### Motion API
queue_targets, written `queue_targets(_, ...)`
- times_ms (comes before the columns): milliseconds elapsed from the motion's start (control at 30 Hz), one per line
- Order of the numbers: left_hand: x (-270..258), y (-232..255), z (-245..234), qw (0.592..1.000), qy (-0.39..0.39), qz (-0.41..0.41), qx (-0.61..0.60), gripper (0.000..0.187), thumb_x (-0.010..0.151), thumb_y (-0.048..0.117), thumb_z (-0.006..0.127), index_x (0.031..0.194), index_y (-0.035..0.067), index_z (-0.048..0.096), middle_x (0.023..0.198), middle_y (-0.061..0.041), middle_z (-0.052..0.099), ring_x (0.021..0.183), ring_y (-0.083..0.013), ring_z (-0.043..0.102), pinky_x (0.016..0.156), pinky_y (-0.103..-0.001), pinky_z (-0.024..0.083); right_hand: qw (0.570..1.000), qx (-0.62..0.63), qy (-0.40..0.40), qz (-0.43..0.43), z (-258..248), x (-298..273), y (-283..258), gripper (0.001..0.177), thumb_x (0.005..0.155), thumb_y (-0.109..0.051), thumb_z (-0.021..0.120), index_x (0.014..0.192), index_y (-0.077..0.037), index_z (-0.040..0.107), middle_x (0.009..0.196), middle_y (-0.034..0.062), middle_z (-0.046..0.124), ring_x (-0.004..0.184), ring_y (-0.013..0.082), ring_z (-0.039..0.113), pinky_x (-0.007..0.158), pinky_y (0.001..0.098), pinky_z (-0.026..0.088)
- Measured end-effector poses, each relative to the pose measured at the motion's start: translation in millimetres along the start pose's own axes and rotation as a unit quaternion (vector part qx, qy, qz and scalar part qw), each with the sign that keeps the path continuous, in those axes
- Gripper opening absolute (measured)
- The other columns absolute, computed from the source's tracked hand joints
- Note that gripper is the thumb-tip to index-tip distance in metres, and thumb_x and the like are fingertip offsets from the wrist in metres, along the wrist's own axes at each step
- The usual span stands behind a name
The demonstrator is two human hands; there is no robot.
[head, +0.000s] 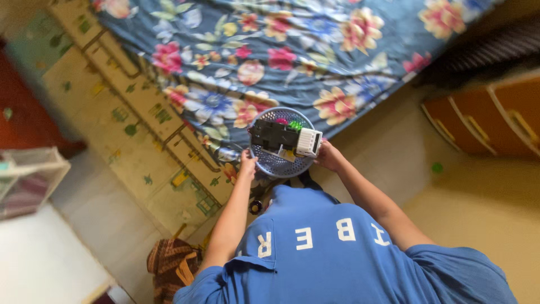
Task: The person tidies a bedroom by moving an ironing board, picking up scattered items like toys and a mobile phone into a basket, putting away a bag and backpack, and folding various clothes.
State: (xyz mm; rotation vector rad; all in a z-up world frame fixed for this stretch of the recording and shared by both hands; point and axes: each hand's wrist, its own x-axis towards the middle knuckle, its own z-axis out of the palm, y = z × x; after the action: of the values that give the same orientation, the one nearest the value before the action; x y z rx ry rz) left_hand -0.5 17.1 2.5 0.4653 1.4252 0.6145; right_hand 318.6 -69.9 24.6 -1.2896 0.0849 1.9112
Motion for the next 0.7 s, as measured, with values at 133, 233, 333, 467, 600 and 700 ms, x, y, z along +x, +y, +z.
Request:
queue_targets(133,4.5,-1.5,16.9,0.991,-0.087,0.072,0.068,0.047,0.085,-0.008,0.065,0.124,0.016,0.053,0.101,-0.007,0.065,0.080,-0.0219,0.064,0.058,-0.036,0.054,0.994,0.020,0.082,-0.076,-29.2,-44.1,24.1,0.034,0.090,-0.032,0.061,0.120,-0.021,0.049,0.094,-0.0027,0.059,0.080,0.0124,0.059,0.077,0.0376,0.054)
queue_targets(233,5.0,10.9,47.3,0.984,-0.148,0.048,0.083,0.042,0.084,-0.004,0.061,0.119,0.016,0.053,0.096,-0.005,0.065,0.078,-0.0159,0.065,0.057,-0.033,0.056,0.984,0.012,0.065,-0.168,-52.6,-78.4,33.8,0.040,0.099,-0.032,0.064,0.132,-0.013,0.051,0.100,0.0036,0.059,0.078,0.0142,0.054,0.072,0.0346,0.048)
queue_targets(333,-0.1,16.5,84.5,0.964,-0.192,0.074,0.171,0.043,0.085,-0.002,0.063,0.122,0.016,0.053,0.098,-0.006,0.062,0.079,-0.0172,0.060,0.061,-0.034,0.052,0.974,0.023,0.089,-0.209,-75.6,-123.6,47.0,0.046,0.091,-0.028,0.060,0.134,-0.015,0.050,0.116,0.0050,0.065,0.096,0.0158,0.066,0.085,0.0389,0.056)
queue_targets(467,-2.4,16.8,148.4,0.936,-0.272,0.056,0.215,0.044,0.082,-0.001,0.063,0.121,0.017,0.052,0.104,-0.002,0.065,0.091,-0.0163,0.062,0.072,-0.036,0.053,0.954,0.069,0.109,-0.272,-113.4,-184.3,57.3,0.054,0.088,-0.025,0.056,0.140,-0.016,0.046,0.124,0.0080,0.065,0.104,0.0238,0.068,0.092,0.0447,0.057)
queue_targets(600,-23.4,10.7,223.9,0.887,-0.401,0.052,0.223,0.041,0.084,0.000,0.067,0.119,0.015,0.052,0.106,-0.005,0.066,0.096,-0.0171,0.064,0.079,-0.035,0.055,0.910,0.135,0.114,-0.374,-152.1,-235.6,65.8,0.058,0.089,-0.028,0.056,0.144,-0.017,0.046,0.132,0.0045,0.064,0.114,0.0219,0.067,0.096,0.0468,0.056)
queue_targets(700,-57.2,5.9,288.4,0.859,-0.462,0.037,0.216,0.036,0.085,0.000,0.068,0.115,0.011,0.053,0.106,-0.007,0.066,0.093,-0.0186,0.063,0.075,-0.036,0.050,0.869,0.190,0.093,-0.447,-188.4,-274.5,68.1,0.056,0.096,-0.030,0.058,0.148,-0.014,0.048,0.132,0.0070,0.064,0.115,0.0242,0.066,0.097,0.0480,0.056)
